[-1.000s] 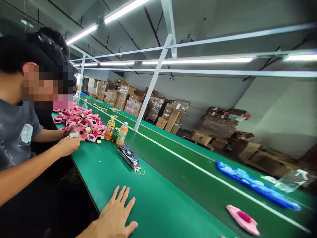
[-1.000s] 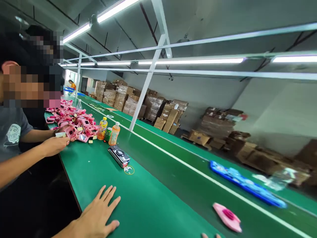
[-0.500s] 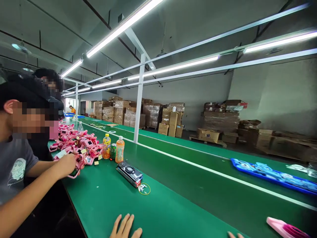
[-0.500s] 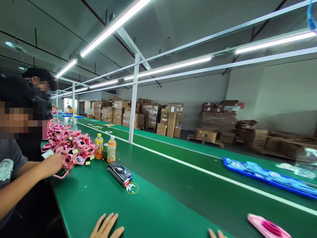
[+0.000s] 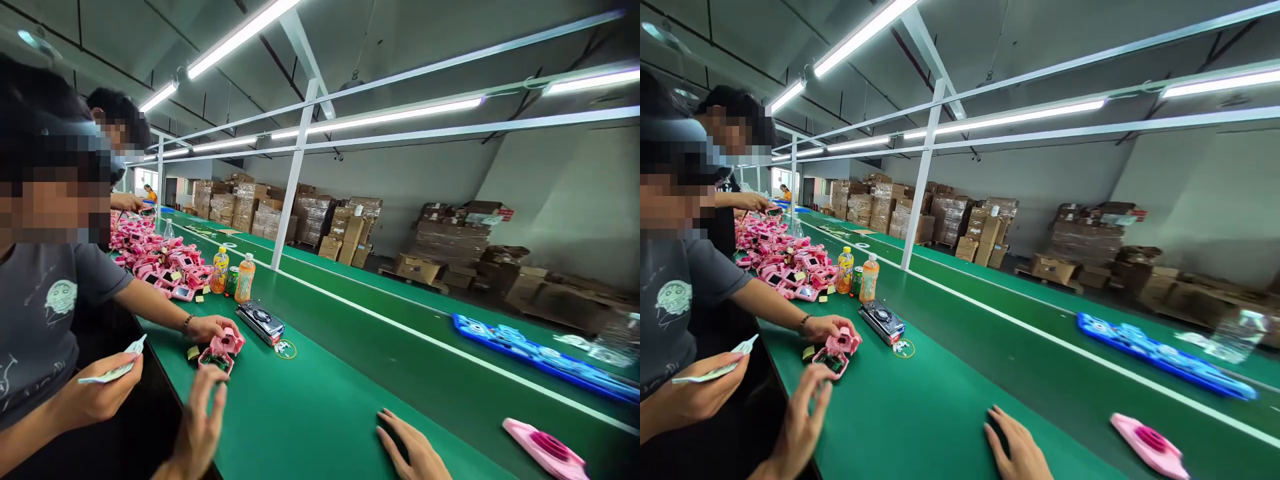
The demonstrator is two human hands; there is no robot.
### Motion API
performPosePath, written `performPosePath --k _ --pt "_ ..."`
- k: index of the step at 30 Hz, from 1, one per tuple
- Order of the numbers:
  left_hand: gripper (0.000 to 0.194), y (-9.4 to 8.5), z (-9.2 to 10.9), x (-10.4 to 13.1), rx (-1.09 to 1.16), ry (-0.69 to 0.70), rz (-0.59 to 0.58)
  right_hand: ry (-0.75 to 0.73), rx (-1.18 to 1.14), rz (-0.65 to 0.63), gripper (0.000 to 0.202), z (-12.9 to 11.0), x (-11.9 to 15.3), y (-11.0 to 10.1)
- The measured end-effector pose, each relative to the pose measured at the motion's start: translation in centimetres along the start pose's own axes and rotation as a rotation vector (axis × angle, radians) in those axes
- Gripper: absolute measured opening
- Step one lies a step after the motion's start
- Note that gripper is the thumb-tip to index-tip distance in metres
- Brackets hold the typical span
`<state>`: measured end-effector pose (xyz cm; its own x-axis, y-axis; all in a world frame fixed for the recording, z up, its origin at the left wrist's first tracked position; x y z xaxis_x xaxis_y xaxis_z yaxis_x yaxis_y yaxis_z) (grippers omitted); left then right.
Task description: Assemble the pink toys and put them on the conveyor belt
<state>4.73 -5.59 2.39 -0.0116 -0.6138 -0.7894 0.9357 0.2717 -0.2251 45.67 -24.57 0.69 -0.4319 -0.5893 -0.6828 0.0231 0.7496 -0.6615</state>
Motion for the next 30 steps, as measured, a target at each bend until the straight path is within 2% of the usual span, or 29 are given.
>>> performPosePath --k 2,6,9,12,15,20,22,23,25,28,30 --pt "0.039 -0.3 -2.6 -1.9 -0.254 -0.179 -0.086 -0.001 0.016 -0.005 0.055 -0.8 0.0 0.0" --pt "0.036 1.7 -5.7 -6.2 -0.358 -0.207 -0.234 0.033 0.051 -0.041 0.055 -2.2 0.0 -0.2" --pt "0.039 4.0 -6.4 -8.7 -0.401 -0.211 -0.338 0.068 0.103 -0.066 0.056 -2.9 0.5 -0.4" --pt "0.037 5.8 -5.4 -9.3 -0.397 -0.197 -0.453 0.114 0.174 -0.065 0.060 -3.3 1.7 -0.3" --pt "0.036 7.3 -2.0 -7.3 -0.321 -0.142 -0.557 0.161 0.190 -0.053 0.071 -4.0 2.8 -0.2" --pt "0.036 10.0 7.0 -0.5 -0.078 -0.075 -0.696 0.331 -0.009 -0.060 0.085 -6.0 4.8 -1.3" --pt "0.029 10.2 9.7 1.3 0.034 -0.085 -0.723 0.384 -0.139 -0.056 0.082 -7.2 6.0 -2.0" --pt "0.027 10.0 10.4 1.9 0.089 -0.093 -0.727 0.390 -0.196 -0.051 0.079 -8.0 6.6 -2.3" --pt "0.030 8.8 10.3 2.2 0.176 -0.109 -0.713 0.387 -0.277 -0.032 0.070 -9.4 7.6 -3.0" --pt "0.032 6.5 7.9 1.9 0.188 -0.105 -0.698 0.398 -0.329 -0.014 0.058 -11.1 7.9 -4.0" --pt "0.027 5.4 6.4 1.8 0.168 -0.053 -0.732 0.390 -0.346 -0.059 0.053 -11.6 7.5 -4.4"
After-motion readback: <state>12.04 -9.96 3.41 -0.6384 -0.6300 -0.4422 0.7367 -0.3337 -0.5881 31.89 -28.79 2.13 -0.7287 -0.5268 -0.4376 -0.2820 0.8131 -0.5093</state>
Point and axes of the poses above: each hand's wrist, its own x-axis away from the middle knuckle, its own y-axis out of the palm, z = x × y, the point moved 4 cm from there along -x, towards the middle knuckle, and after that the axes turned 15 degrees about z, right-handed, at the moved point
